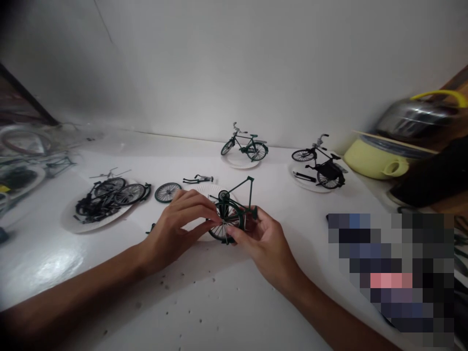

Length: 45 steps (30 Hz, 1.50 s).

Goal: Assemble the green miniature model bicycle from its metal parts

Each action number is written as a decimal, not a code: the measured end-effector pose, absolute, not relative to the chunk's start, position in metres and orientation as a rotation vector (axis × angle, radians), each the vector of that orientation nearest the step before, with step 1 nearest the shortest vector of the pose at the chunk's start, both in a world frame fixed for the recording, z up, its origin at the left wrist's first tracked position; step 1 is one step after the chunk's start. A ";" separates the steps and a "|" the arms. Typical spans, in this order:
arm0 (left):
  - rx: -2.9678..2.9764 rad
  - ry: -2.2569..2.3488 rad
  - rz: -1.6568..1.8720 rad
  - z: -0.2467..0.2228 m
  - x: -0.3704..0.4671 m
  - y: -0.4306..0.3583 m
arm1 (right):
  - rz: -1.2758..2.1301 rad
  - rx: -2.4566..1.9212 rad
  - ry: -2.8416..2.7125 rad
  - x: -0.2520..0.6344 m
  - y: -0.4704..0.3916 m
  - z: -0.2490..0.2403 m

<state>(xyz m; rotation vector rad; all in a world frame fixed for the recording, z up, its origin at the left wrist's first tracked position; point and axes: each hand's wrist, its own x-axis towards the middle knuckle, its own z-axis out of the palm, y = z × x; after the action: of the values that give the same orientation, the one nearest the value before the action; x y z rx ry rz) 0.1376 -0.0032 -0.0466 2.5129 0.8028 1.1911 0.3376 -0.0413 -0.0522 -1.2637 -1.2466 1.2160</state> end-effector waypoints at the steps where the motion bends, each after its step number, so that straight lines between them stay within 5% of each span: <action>1: 2.501 0.800 1.186 -0.047 0.138 -0.003 | 1.214 -1.263 -1.249 0.338 -0.041 -0.052; 45: 2.548 0.748 1.000 -0.046 0.133 -0.003 | 1.339 -1.242 -1.370 0.344 -0.039 -0.051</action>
<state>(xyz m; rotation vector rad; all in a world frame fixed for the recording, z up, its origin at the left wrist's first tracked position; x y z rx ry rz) 0.1332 -0.0034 -0.0456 2.5483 0.7481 1.0004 0.3437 -0.0391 -0.0507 -1.2416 -1.3697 1.3387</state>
